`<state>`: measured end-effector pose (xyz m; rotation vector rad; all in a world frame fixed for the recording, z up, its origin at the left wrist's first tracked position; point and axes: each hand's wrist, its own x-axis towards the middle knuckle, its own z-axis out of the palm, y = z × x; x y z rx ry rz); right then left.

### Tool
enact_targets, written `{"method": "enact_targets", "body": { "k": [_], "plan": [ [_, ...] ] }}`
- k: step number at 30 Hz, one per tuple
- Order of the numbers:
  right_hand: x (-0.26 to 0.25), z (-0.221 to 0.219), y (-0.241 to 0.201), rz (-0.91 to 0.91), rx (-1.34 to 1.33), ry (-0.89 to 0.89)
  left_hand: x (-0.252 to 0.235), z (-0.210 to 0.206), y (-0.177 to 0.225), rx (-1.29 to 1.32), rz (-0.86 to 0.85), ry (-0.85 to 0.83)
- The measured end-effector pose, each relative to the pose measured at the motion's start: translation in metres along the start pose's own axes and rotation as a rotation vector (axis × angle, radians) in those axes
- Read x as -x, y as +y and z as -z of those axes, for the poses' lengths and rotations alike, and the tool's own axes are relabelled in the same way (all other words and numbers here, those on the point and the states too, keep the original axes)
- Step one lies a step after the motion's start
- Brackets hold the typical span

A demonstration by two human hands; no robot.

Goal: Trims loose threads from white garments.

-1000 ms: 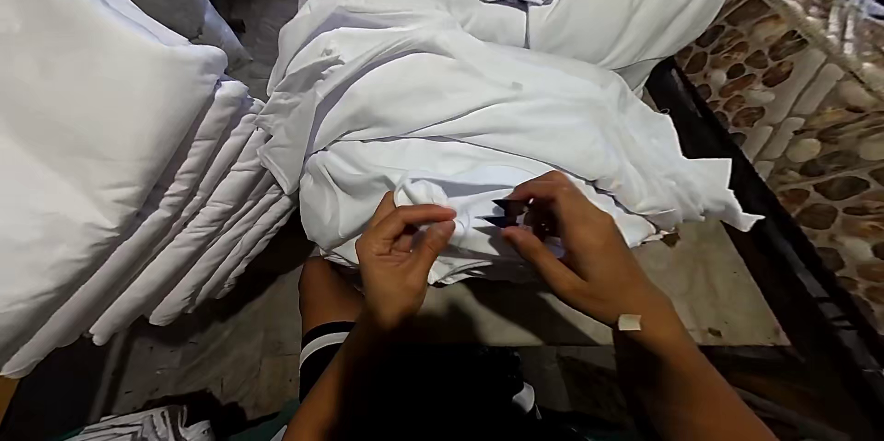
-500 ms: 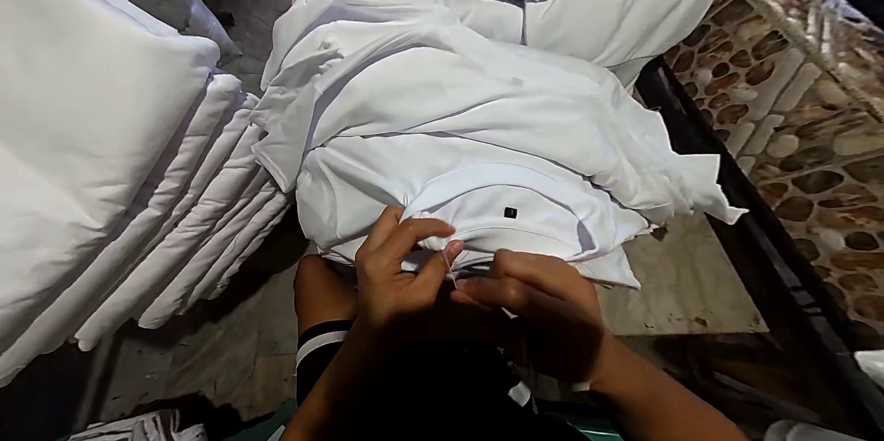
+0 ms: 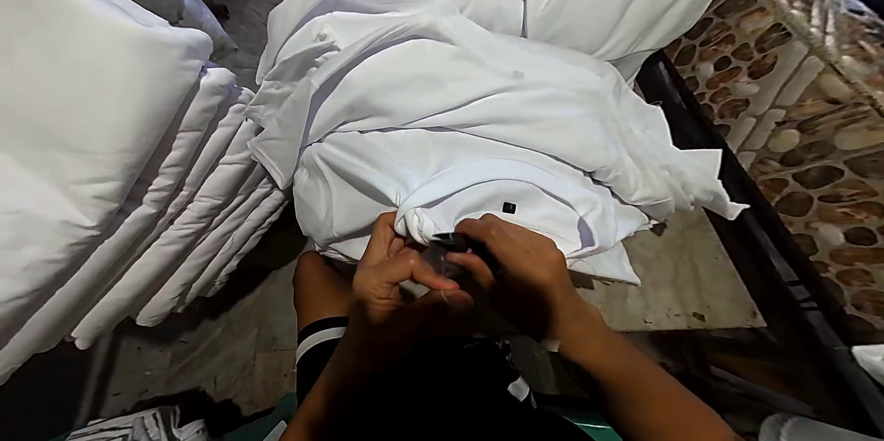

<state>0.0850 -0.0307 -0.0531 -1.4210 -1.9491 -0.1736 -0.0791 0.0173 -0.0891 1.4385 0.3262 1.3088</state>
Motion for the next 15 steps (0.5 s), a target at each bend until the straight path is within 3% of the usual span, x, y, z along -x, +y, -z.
{"method": "enact_targets", "body": {
  "k": [11,15],
  "plan": [
    [-0.008,0.002,-0.007,-0.266,-0.309,0.095,0.003,-0.004,0.001,0.162,0.079,0.098],
    [-0.010,0.014,-0.010,-0.302,-0.847,-0.310,0.012,-0.010,0.021,-0.217,-0.091,0.191]
  ]
}}
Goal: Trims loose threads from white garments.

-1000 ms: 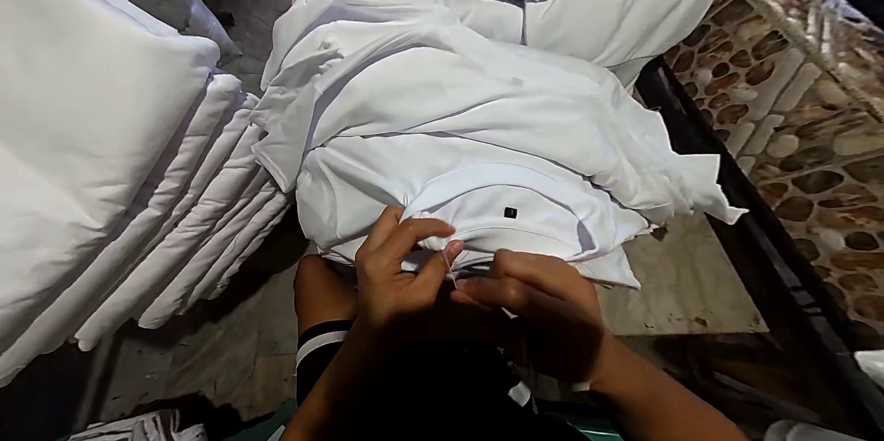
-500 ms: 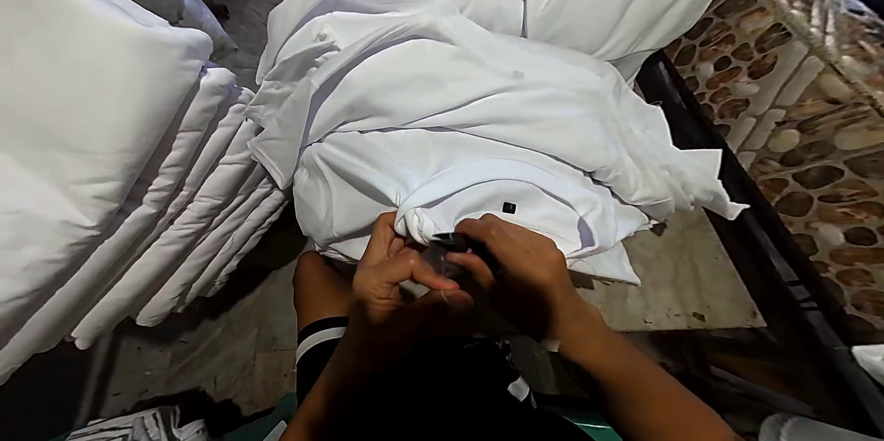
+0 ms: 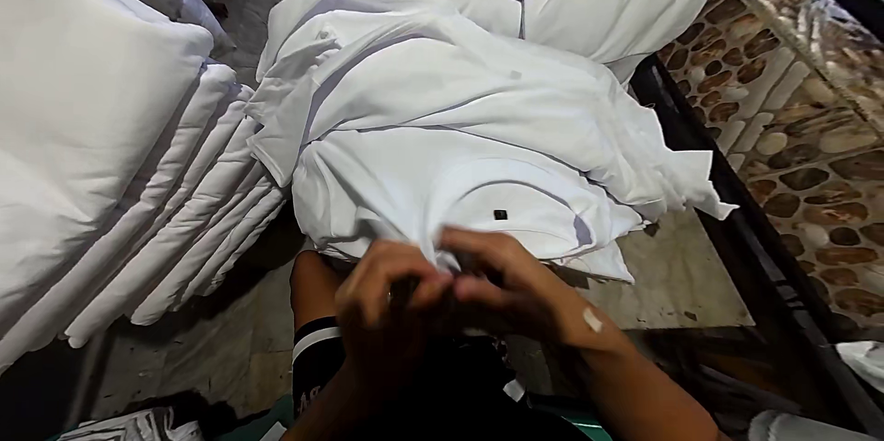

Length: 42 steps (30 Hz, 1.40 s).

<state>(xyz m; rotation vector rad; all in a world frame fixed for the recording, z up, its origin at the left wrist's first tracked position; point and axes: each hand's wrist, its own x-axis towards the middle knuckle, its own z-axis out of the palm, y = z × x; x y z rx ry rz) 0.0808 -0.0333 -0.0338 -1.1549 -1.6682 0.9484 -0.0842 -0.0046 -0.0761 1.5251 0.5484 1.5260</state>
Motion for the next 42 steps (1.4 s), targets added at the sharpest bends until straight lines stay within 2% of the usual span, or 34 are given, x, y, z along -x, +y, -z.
{"method": "enact_targets", "body": {
  "k": [1,2,5,7,10,12,14,16,18,20,22,23,24,25,27,28,30,31,32,33,35,37,39,41,42],
  "plan": [
    [0.001,0.005,0.000,-0.001,-0.172,-0.114,0.002,0.007,0.011,0.001,-0.058,-0.037],
    [0.004,0.009,0.000,-0.024,-0.326,-0.153,0.004,0.014,0.023,0.027,-0.078,-0.064],
    [0.012,0.015,0.000,-0.101,-0.722,-0.133,0.004,0.026,0.021,-0.012,-0.001,-0.079],
    [0.011,0.014,0.001,-0.079,-0.781,-0.149,0.002,0.025,0.003,-0.031,0.128,-0.053],
    [0.008,0.010,0.004,-0.054,-0.714,-0.180,0.000,0.012,-0.006,0.136,0.339,-0.034],
    [0.010,0.008,0.004,-0.055,-0.675,-0.172,-0.001,0.004,-0.007,0.247,0.383,-0.043],
    [0.011,0.008,0.003,-0.044,-0.619,-0.154,0.001,-0.002,-0.007,0.235,0.280,-0.078],
    [0.012,0.012,0.002,-0.018,-0.577,-0.158,0.004,0.003,-0.007,0.117,0.065,-0.237],
    [0.011,0.016,-0.001,-0.009,-0.581,-0.160,0.004,0.008,-0.007,0.082,0.016,-0.316],
    [0.006,0.021,-0.009,-0.027,-0.574,-0.148,-0.005,0.013,-0.020,0.060,0.208,-0.196],
    [-0.009,0.031,-0.026,-0.093,-0.459,-0.058,-0.034,0.024,-0.040,0.096,0.507,0.097],
    [-0.024,0.038,-0.035,-0.122,-0.404,0.014,-0.058,0.030,-0.050,0.081,0.553,0.264],
    [-0.044,0.048,-0.044,-0.130,-0.349,0.090,-0.086,0.037,-0.060,0.023,0.498,0.391],
    [-0.068,0.060,-0.050,-0.114,-0.276,0.168,-0.115,0.047,-0.071,-0.067,0.386,0.435],
    [-0.121,0.092,-0.042,-0.077,-0.078,0.349,-0.161,0.070,-0.102,-0.361,0.165,0.301],
    [-0.142,0.110,-0.024,-0.105,0.052,0.435,-0.174,0.076,-0.124,-0.511,0.156,0.198],
    [-0.163,0.145,0.036,-0.265,0.364,0.468,-0.171,0.076,-0.170,-0.672,0.317,-0.022],
    [-0.164,0.156,0.066,-0.361,0.414,0.476,-0.161,0.072,-0.180,-0.692,0.390,-0.089],
    [-0.163,0.159,0.090,-0.423,0.379,0.547,-0.149,0.067,-0.176,-0.694,0.419,-0.102],
    [-0.163,0.160,0.101,-0.404,0.376,0.613,-0.134,0.060,-0.161,-0.694,0.381,-0.085],
    [-0.151,0.154,0.098,-0.212,0.423,0.665,-0.086,0.044,-0.113,-0.656,0.174,-0.157],
    [-0.132,0.143,0.084,0.018,0.505,0.664,-0.030,0.023,-0.089,-0.559,-0.097,-0.286],
    [-0.103,0.124,0.059,0.093,0.449,0.610,0.021,0.000,-0.076,-0.529,-0.321,-0.368],
    [-0.069,0.100,0.030,0.061,0.339,0.459,0.041,-0.001,-0.056,-0.371,-0.397,-0.423],
    [-0.051,0.088,0.020,0.042,0.325,0.356,0.042,0.001,-0.044,-0.340,-0.387,-0.360]
  ]
}}
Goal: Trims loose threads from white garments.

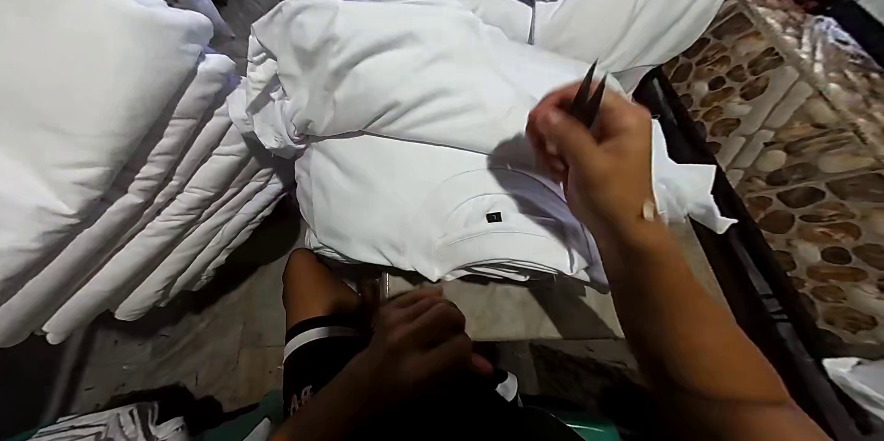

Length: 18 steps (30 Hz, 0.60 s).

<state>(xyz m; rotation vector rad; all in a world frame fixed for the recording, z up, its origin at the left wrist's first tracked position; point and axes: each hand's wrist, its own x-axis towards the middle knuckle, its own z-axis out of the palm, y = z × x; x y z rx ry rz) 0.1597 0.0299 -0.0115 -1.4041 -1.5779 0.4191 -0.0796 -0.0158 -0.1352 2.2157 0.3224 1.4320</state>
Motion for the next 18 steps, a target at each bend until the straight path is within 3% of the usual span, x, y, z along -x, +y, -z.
{"method": "enact_targets", "body": {
  "k": [2,4,6,8,10,12,14,16,18],
  "plan": [
    [0.031,-0.009,-0.015,0.039,0.026,-0.103,-0.011,0.015,0.006,-0.224,0.175,0.099],
    [0.051,-0.023,-0.018,0.095,0.067,-0.125,-0.027,0.010,-0.010,-0.561,0.348,0.074],
    [0.063,-0.036,-0.016,0.123,0.154,-0.094,-0.035,0.003,-0.020,-0.603,0.480,0.062],
    [0.070,-0.047,-0.016,0.100,0.289,-0.047,-0.039,0.009,-0.022,-0.216,0.533,0.362],
    [0.072,-0.056,-0.019,0.046,0.361,-0.051,-0.048,0.016,-0.022,0.575,0.674,0.612],
    [0.068,-0.062,-0.019,0.042,0.321,-0.069,-0.055,0.018,-0.024,1.155,0.775,0.694],
    [0.065,-0.062,-0.015,0.110,0.163,-0.082,-0.054,0.018,-0.027,1.163,0.792,0.660],
    [0.066,-0.059,-0.013,0.245,0.055,-0.107,-0.047,0.021,-0.030,0.906,0.680,0.490],
    [0.072,-0.054,-0.015,0.391,0.125,-0.148,-0.044,0.021,-0.027,0.650,0.562,0.337]
  ]
}}
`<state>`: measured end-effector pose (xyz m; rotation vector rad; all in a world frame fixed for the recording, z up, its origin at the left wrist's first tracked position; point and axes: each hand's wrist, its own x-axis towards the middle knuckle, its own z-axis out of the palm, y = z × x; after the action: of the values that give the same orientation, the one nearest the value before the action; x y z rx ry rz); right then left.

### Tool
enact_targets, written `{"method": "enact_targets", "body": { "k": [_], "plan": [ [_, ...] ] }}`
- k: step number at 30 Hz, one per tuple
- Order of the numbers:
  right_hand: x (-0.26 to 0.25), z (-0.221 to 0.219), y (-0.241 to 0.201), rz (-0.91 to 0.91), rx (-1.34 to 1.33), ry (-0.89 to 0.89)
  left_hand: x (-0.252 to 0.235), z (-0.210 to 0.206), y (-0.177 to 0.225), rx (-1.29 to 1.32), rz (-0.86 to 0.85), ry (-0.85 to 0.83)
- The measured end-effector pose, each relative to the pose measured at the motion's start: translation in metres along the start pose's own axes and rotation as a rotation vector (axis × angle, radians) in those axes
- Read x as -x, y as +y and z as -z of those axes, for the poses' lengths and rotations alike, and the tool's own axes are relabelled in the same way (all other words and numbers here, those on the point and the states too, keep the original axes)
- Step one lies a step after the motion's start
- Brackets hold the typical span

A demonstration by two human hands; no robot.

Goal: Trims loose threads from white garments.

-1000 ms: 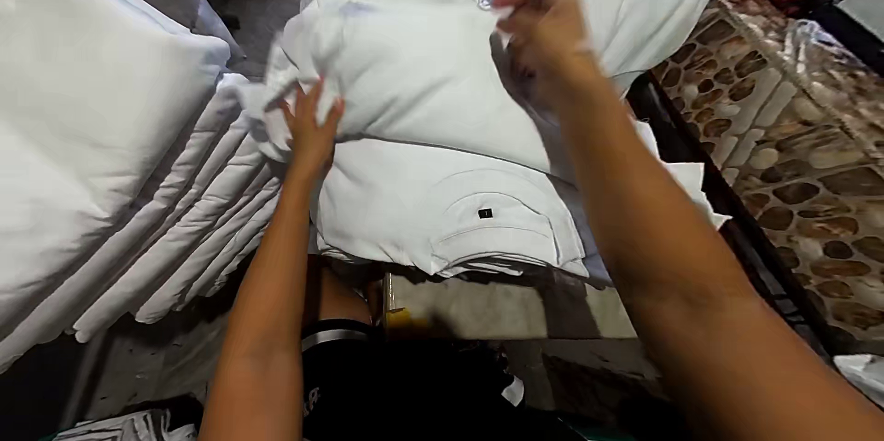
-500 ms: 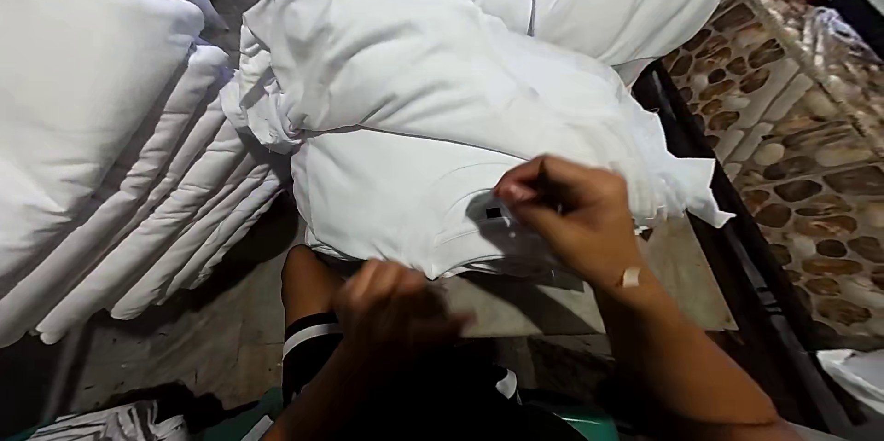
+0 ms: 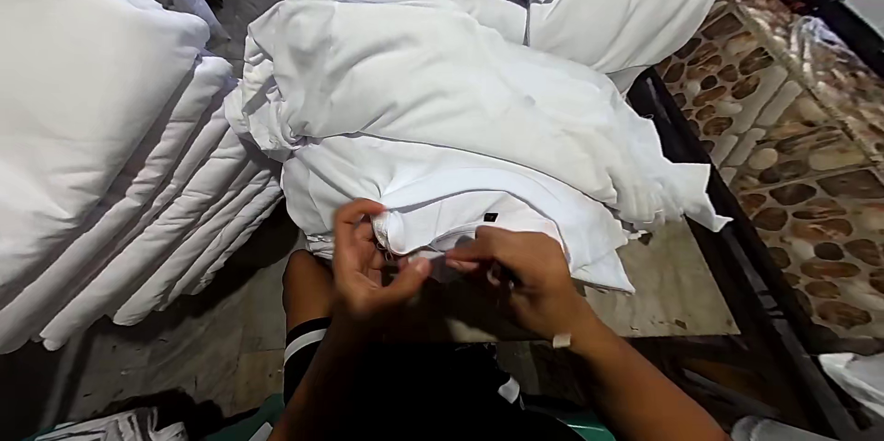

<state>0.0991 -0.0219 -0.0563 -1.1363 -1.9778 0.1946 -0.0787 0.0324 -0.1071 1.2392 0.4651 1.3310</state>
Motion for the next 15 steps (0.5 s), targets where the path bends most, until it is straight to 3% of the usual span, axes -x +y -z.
{"method": "enact_targets", "body": {
  "k": [3,4,9,12,15],
  "plan": [
    [0.003,0.010,-0.009,0.118,0.121,-0.083,-0.001,-0.009,-0.009,-0.469,-0.257,0.042],
    [0.002,0.015,-0.009,0.131,0.148,-0.104,-0.002,-0.010,-0.012,-0.506,-0.299,0.077],
    [-0.008,0.037,0.009,-0.019,0.378,-0.162,-0.001,-0.006,-0.008,-0.139,-0.180,0.025],
    [-0.013,0.037,0.017,0.033,0.417,-0.226,0.002,-0.002,-0.006,-0.004,-0.155,-0.058],
    [-0.020,0.025,0.016,0.116,0.324,-0.272,0.003,-0.003,-0.004,-0.031,-0.185,-0.124]
  ]
}}
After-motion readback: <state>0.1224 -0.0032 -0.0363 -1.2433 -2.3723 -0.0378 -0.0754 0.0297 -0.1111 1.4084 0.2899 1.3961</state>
